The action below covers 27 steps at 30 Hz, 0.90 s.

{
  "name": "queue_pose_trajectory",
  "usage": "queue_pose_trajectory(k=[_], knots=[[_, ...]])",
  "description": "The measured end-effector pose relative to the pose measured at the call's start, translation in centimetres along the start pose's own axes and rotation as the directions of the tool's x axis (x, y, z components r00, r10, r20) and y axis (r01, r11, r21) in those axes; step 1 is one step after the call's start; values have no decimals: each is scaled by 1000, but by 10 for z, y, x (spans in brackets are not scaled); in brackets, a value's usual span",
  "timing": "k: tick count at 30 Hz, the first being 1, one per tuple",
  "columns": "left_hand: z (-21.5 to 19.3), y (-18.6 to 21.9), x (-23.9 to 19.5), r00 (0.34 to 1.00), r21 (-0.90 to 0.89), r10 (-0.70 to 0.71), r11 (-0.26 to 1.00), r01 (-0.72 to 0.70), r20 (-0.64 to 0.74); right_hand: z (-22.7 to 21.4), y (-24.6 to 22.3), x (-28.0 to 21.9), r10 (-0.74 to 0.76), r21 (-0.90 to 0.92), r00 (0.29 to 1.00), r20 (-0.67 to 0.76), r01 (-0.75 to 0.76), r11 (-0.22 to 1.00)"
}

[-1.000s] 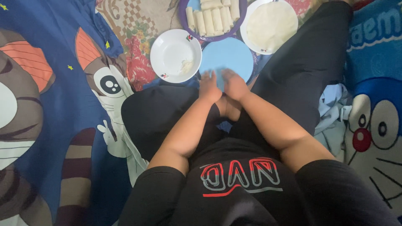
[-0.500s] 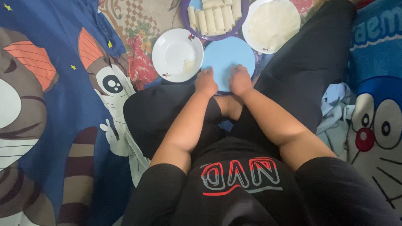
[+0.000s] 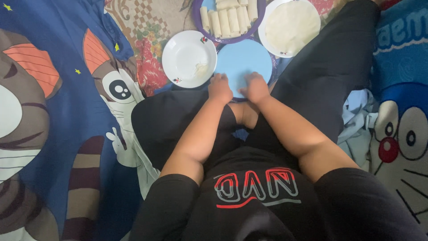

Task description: Preparing thin dough wrappers by picking them up and pressing them onto a plate

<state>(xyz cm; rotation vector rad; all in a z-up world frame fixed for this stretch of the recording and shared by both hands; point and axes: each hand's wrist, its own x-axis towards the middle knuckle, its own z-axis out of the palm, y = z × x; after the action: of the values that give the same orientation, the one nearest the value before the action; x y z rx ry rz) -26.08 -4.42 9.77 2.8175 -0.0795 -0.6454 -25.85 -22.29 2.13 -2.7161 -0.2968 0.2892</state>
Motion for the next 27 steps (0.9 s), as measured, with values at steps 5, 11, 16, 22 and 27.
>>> queue_pose_trajectory(k=[5,11,16,22,27], knots=[[21,1,4,996,-85,83,993,-82,8,57,14,13,-112,14,994,-22,112,994],[22,-17,20,1000,-126,-18,992,16,-11,13,8,1,-64,-2,983,-170,65,998],[-8,2,-6,997,71,44,996,-48,58,17,-6,-2,-161,-194,974,-157,130,972],[48,-32,38,999,-113,32,993,-33,-6,35,13,4,-21,26,998,-54,22,999],[15,-8,6,1000,90,30,995,-30,0,56,16,9,-8,-44,1000,25,9,999]])
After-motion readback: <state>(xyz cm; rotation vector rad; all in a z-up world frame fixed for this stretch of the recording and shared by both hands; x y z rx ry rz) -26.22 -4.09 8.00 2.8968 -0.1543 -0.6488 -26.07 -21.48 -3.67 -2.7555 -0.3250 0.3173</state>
